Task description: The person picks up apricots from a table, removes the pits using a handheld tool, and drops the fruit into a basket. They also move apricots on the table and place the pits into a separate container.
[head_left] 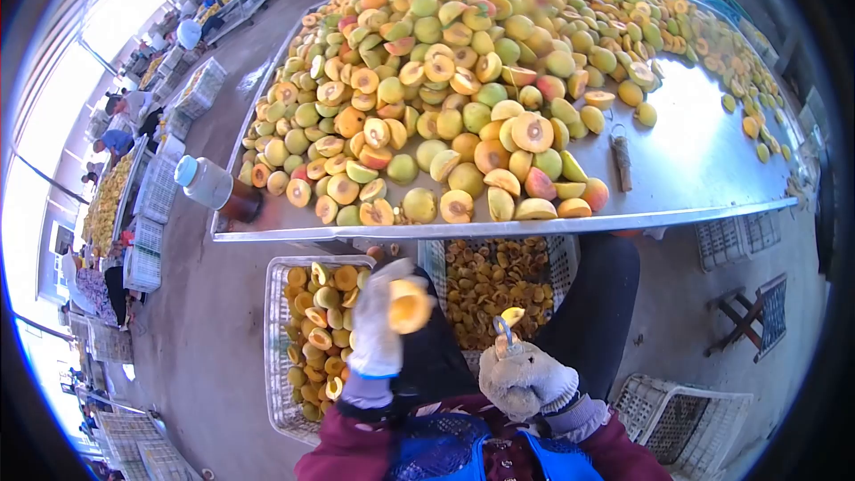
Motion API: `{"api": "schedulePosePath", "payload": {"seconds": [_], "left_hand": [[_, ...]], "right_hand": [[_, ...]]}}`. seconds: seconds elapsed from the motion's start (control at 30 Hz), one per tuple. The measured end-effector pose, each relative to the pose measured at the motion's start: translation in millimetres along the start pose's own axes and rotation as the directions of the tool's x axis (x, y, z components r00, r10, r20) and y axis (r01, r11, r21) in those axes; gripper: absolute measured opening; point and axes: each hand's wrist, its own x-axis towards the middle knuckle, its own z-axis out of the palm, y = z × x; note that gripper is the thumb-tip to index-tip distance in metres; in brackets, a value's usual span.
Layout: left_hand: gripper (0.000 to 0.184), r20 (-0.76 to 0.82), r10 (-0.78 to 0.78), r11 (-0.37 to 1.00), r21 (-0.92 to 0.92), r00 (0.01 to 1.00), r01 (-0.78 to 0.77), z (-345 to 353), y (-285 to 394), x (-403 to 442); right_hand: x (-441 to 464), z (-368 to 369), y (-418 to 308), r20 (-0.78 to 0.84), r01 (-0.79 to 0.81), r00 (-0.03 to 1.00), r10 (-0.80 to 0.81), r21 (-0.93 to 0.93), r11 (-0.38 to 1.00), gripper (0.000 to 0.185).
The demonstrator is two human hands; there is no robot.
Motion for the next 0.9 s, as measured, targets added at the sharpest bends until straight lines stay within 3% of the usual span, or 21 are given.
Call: {"api": "schedulePosePath", "payload": {"seconds": [0.03, 0.07, 0.1, 0.13, 0.17, 0.2, 0.23, 0.27, 0.3, 0.33, 0.43, 0.47, 0.5, 0.53, 0.57, 0.63, 0.7, 0.77, 0.83, 0.87, 0.9], "left_hand": [[0.038, -0.144, 0.134, 0.99, 0.058, 0.98, -0.127, -34.0, -13.5, 4.7], [0.031, -0.106, 0.351, 0.76, 0.612, 0.93, -0.217, -58.1, -1.2, -0.9], [0.027, -0.141, 0.344, 0.649, 0.75, 0.929, -0.127, -90.3, -1.2, -2.2], [0.027, -0.284, 0.134, 0.438, 0.877, 0.95, 0.2, -112.5, 6.7, -4.4], [0.027, -0.289, 0.152, 0.439, 0.877, 0.945, 0.197, -112.9, 11.9, -1.9], [0.024, -0.069, 0.23, 0.116, 0.992, 0.971, 0.043, -113.1, 19.0, -2.3], [0.022, 0.159, 0.238, -0.226, 0.968, 0.958, -0.105, -106.0, 33.4, -0.4], [0.021, 0.128, 0.395, 0.013, 0.989, 0.91, -0.145, -83.7, 36.4, 10.2], [0.023, 0.107, 0.364, 0.307, 0.924, 0.925, -0.227, -59.8, 45.2, 24.7], [0.021, 0.155, 0.444, 0.371, 0.865, 0.883, -0.339, -35.8, 47.5, 38.0], [0.033, 0.493, 0.335, 0.072, 0.837, 0.803, -0.543, 3.5, 42.7, 98.9], [0.035, 0.532, 0.308, 0.038, 0.822, 0.789, -0.569, 14.8, 34.7, 117.7], [0.04, 0.532, 0.188, -0.041, 0.844, 0.826, -0.534, 16.4, 22.4, 136.9], [0.044, 0.413, 0.007, -0.082, 0.908, 0.911, -0.411, 24.9, 23.9, 146.2], [0.055, 0.331, -0.167, -0.092, 0.932, 0.929, -0.349, 30.2, 30.8, 161.9], [0.058, 0.3, -0.261, -0.146, 0.927, 0.917, -0.345, 38.3, 36.7, 171.5], [0.062, 0.32, -0.246, -0.164, 0.917, 0.915, -0.364, 40.1, 35.0, 179.8], [0.065, 0.339, -0.23, -0.177, 0.907, 0.912, -0.381, 31.6, 32.7, 182.2], [0.07, 0.316, -0.06, 0.185, 0.936, 0.947, -0.301, 32.4, 44.5, 173.3], [0.062, 0.181, -0.109, 0.44, 0.89, 0.977, -0.116, 31.4, 46.0, 163.6], [0.062, 0.179, -0.115, 0.438, 0.892, 0.977, -0.112, 27.0, 46.3, 157.3]], "right_hand": [[2.2, -1.2, -1.6, 0.013, 0.002, 1.0, -0.002, -0.006, 1.0, 0.019], [3.1, -2.8, -1.2, -0.044, 0.015, 0.999, -0.017, -0.061, 0.998, 0.019], [3.2, -5.0, 0.4, -0.101, 0.024, 0.994, -0.036, -0.116, 0.993, 0.02], [3.4, -13.2, 4.7, -0.122, -0.033, 0.992, 0.016, -0.142, 0.989, 0.021], [4.2, -13.7, 6.1, -0.106, -0.031, 0.994, 0.015, -0.152, 0.988, 0.021], [4.8, -11.7, 6.5, -0.149, -0.067, 0.988, 0.04, -0.177, 0.982, 0.022], [6.8, -9.6, 4.8, -0.188, -0.098, 0.98, 0.059, -0.209, 0.973, 0.022], [7.3, -6.9, 4.9, -0.219, -0.147, 0.969, 0.11, -0.16, 0.976, 0.023], [8.2, -3.5, 2.3, -0.241, -0.205, 0.956, 0.165, -0.153, 0.967, 0.022], [8.1, -0.7, -0.7, -0.258, -0.221, 0.951, 0.168, -0.191, 0.957, 0.02], [7.8, 12.5, -6.7, -0.386, -0.21, 0.914, 0.122, -0.197, 0.958, 0.013], [6.3, 12.8, -0.3, -0.276, -0.028, 0.958, -0.079, -0.365, 0.931, 0.017], [5.5, 19.8, -4.6, -0.321, -0.033, 0.944, -0.073, -0.315, 0.949, 0.016], [4.3, 23.7, -7.7, -0.33, -0.045, 0.942, -0.063, -0.311, 0.949, 0.016], [3.5, 26.9, -10.6, -0.34, -0.057, 0.939, -0.053, -0.304, 0.951, 0.016], [2.7, 36.3, -17.6, -0.393, -0.099, 0.919, -0.028, -0.3, 0.949, 0.015], [4.8, 40.7, -18.5, -0.451, -0.15, 0.893, 0.008, -0.28, 0.948, 0.015], [5.7, 39.4, -16.6, -0.427, -0.07, 0.901, -0.072, -0.308, 0.949, 0.019], [6.1, 31.6, -13.7, -0.381, -0.031, 0.918, -0.11, -0.345, 0.938, 0.02], [6.9, 28.2, -12.8, -0.346, 0.011, 0.927, -0.146, -0.362, 0.932, 0.021], [9.0, 25.2, -12.9, -0.348, 0.009, 0.927, -0.142, -0.357, 0.934, 0.021]]}}
